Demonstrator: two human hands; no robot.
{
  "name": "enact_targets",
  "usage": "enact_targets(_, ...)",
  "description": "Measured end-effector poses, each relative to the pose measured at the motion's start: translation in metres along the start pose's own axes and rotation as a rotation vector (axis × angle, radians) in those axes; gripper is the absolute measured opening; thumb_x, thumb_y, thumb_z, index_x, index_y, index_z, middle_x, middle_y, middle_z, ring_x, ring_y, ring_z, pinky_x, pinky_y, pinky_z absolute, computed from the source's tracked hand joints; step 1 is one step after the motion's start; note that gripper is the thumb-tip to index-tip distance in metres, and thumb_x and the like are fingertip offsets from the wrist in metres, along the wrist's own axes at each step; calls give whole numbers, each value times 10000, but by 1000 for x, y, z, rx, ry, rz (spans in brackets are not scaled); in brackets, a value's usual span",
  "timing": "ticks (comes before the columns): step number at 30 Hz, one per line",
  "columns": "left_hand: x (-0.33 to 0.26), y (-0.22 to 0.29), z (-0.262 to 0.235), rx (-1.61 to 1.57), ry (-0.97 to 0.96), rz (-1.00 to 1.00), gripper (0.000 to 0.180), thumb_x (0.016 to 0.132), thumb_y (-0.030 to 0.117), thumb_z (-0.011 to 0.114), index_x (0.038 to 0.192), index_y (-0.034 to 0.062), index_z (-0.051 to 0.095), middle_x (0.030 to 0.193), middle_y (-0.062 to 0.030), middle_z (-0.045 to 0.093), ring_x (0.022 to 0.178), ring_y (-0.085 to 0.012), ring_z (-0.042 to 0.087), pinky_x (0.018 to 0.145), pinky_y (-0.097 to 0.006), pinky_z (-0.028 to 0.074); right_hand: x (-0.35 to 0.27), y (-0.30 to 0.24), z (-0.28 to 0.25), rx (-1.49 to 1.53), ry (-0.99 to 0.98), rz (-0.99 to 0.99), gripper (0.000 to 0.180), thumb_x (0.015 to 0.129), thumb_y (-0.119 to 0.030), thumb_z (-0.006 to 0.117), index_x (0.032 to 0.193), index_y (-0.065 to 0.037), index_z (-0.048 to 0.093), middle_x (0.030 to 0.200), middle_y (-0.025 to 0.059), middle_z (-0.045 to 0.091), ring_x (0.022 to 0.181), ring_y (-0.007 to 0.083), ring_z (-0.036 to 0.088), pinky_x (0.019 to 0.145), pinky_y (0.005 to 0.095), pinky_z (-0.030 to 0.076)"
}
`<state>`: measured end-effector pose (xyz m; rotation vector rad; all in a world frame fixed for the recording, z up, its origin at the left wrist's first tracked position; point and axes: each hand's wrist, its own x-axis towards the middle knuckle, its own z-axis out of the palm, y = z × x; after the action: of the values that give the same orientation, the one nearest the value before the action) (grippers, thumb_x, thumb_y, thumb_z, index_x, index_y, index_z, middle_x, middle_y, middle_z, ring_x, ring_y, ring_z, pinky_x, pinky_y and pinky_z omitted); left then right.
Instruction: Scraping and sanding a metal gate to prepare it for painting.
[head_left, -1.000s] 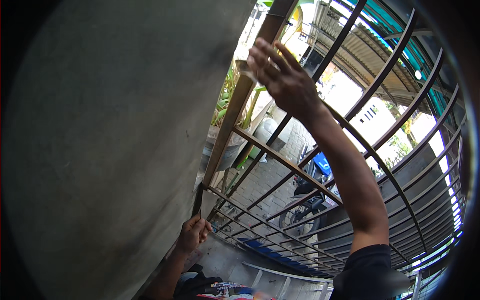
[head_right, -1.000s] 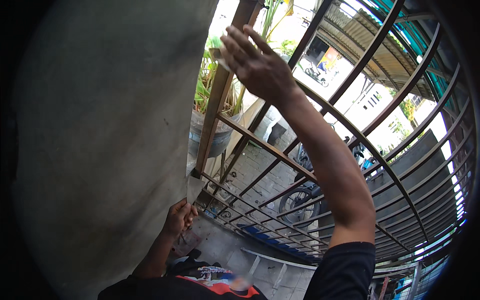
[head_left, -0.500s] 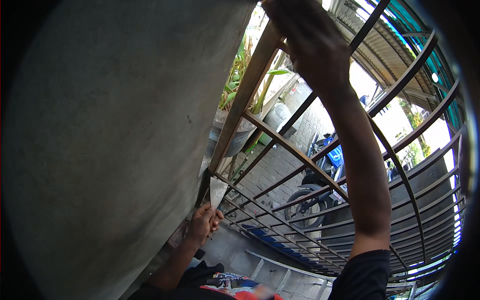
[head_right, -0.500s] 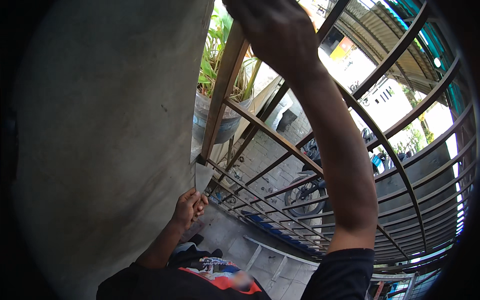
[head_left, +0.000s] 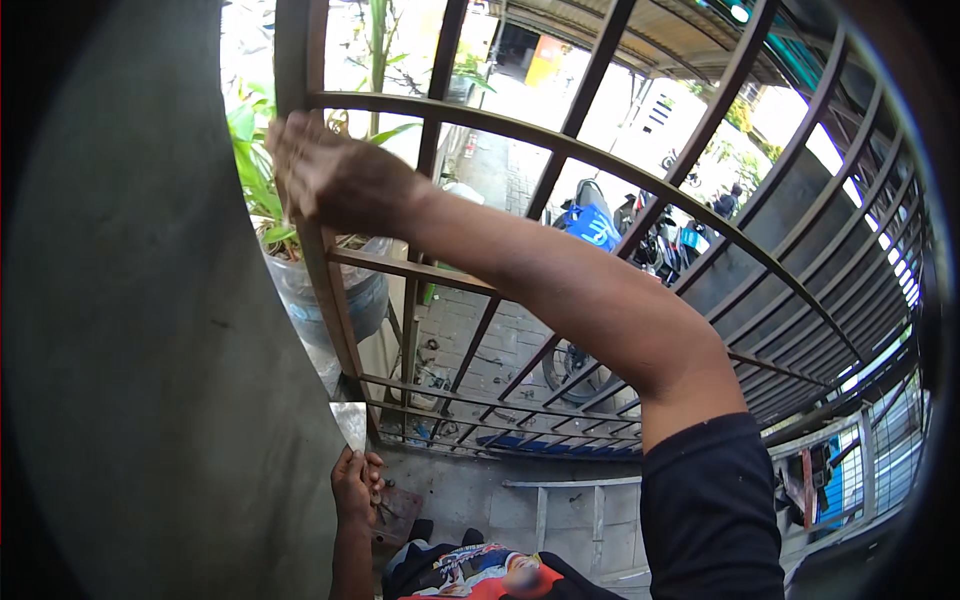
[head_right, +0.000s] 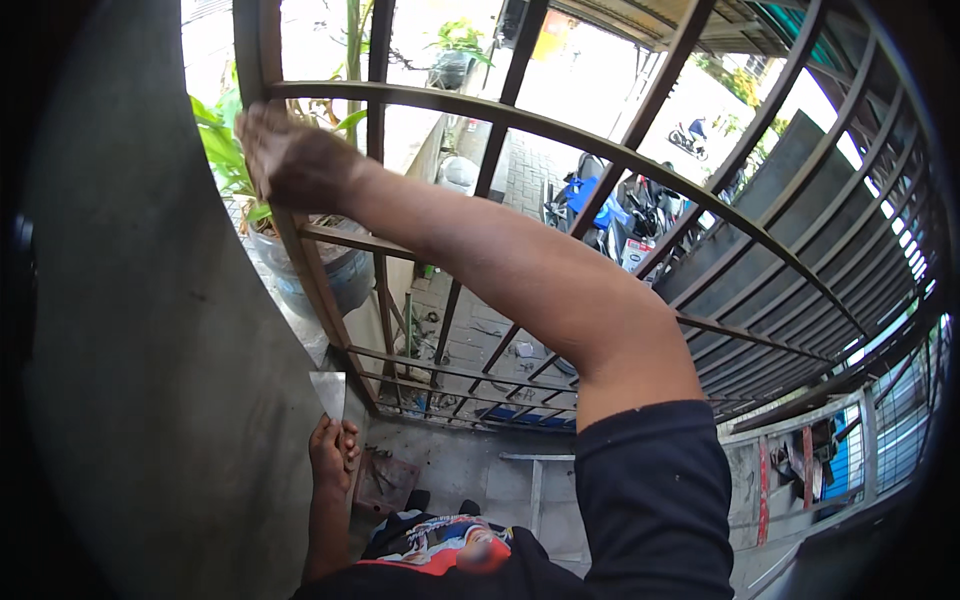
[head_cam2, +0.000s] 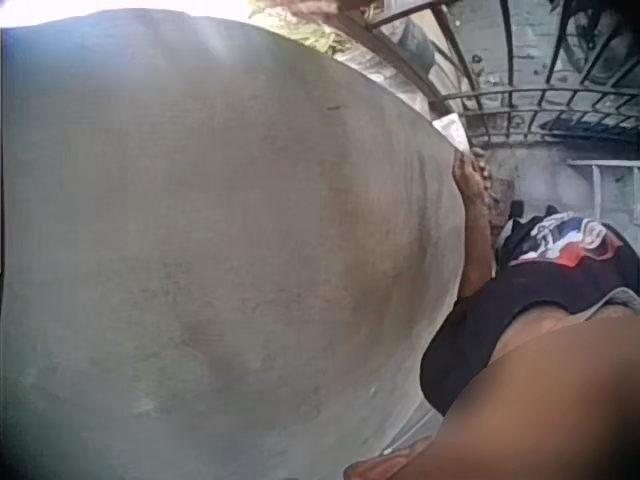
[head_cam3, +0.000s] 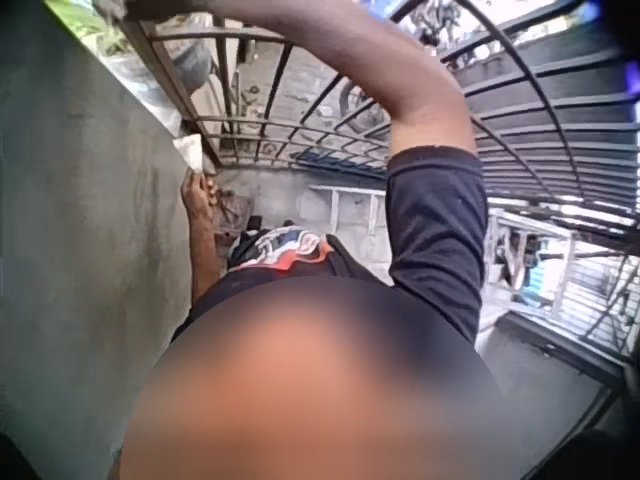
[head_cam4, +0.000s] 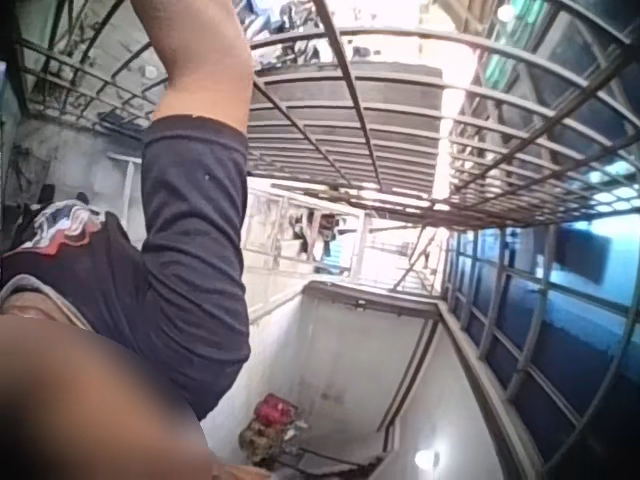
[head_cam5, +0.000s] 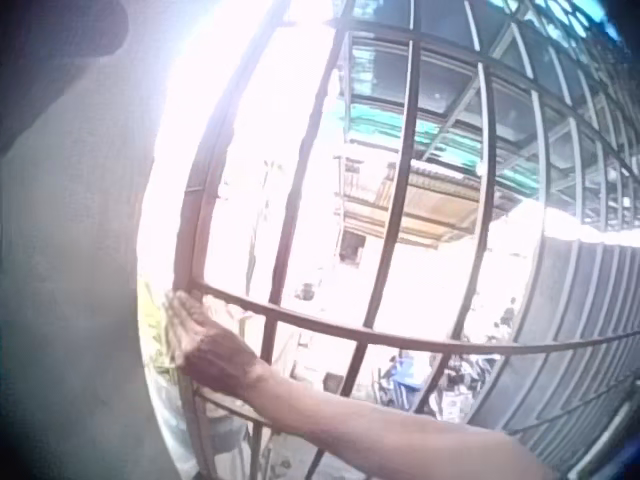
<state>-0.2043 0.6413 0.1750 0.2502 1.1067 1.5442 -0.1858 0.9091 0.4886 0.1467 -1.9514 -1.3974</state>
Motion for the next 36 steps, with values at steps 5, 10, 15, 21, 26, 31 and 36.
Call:
enact_targets(5, 6, -9, 3, 13, -27, 19, 150, 992, 142, 411, 1035, 47, 519, 770, -46, 553, 556, -67, 452, 455, -230, 390, -1, -1, -32, 132, 211, 21, 223, 856, -125, 555, 942, 29, 691, 1008, 154, 690, 1033, 252, 641, 1015, 369, 436)
enact_targets(10, 11, -7, 7, 74, -27, -28, 166, 1005, 143, 393, 1072, 46, 510, 765, -41, 552, 556, -66, 445, 461, -237, 391, 77, 72, -53, 65, 517, 177, 196, 751, -164, 591, 797, 2, 684, 798, 114, 656, 839, 246, 610, 819, 350, 483)
enact_targets(15, 16, -4, 20, 25, -64, 7, 160, 1003, 135, 400, 1070, 46, 516, 762, -35, 558, 553, -63, 442, 463, -235, 389, 40, 37, -1, -104, 181, 43, 216, 791, -148, 562, 860, -3, 706, 965, 123, 686, 981, 237, 633, 978, 378, 444)
enact_targets(21, 2, -8, 18, 39, -33, -16, 165, 1010, 141, 387, 956, 53, 515, 760, -42, 570, 560, -64, 440, 469, -233, 382, -2, 14, -13, 5, -124, -49, 329, 895, -107, 442, 1095, 52, 648, 1186, 174, 639, 1175, 236, 583, 1131, 385, 331)
enact_targets(26, -2, -13, -4, -2, 19, -46, 167, 1004, 134, 385, 899, 66, 495, 774, -47, 561, 563, -66, 437, 468, -232, 374, 22, 41, -5, -121, 89, 117, 412, 852, -136, 474, 1169, 100, 590, 1142, 175, 657, 1143, 263, 597, 1138, 403, 307)
enact_targets(31, -7, -6, 3, 54, -4, 5, 190, 1003, 160, 411, 959, 33, 545, 743, -43, 543, 545, -65, 429, 466, -229, 381, -24, -22, 6, -35, -121, -101, 337, 940, -86, 442, 1214, 61, 572, 1153, 155, 657, 1127, 196, 613, 1124, 368, 352)
enact_targets(36, -9, -1, -5, 182, -61, 36, 272, 1008, 194, 410, 836, 35, 549, 636, -18, 489, 507, -61, 397, 472, -236, 375, 32, 65, -13, -162, -55, 111, 400, 914, -49, 445, 1297, 48, 508, 1222, 173, 618, 1154, 202, 598, 1103, 335, 375)
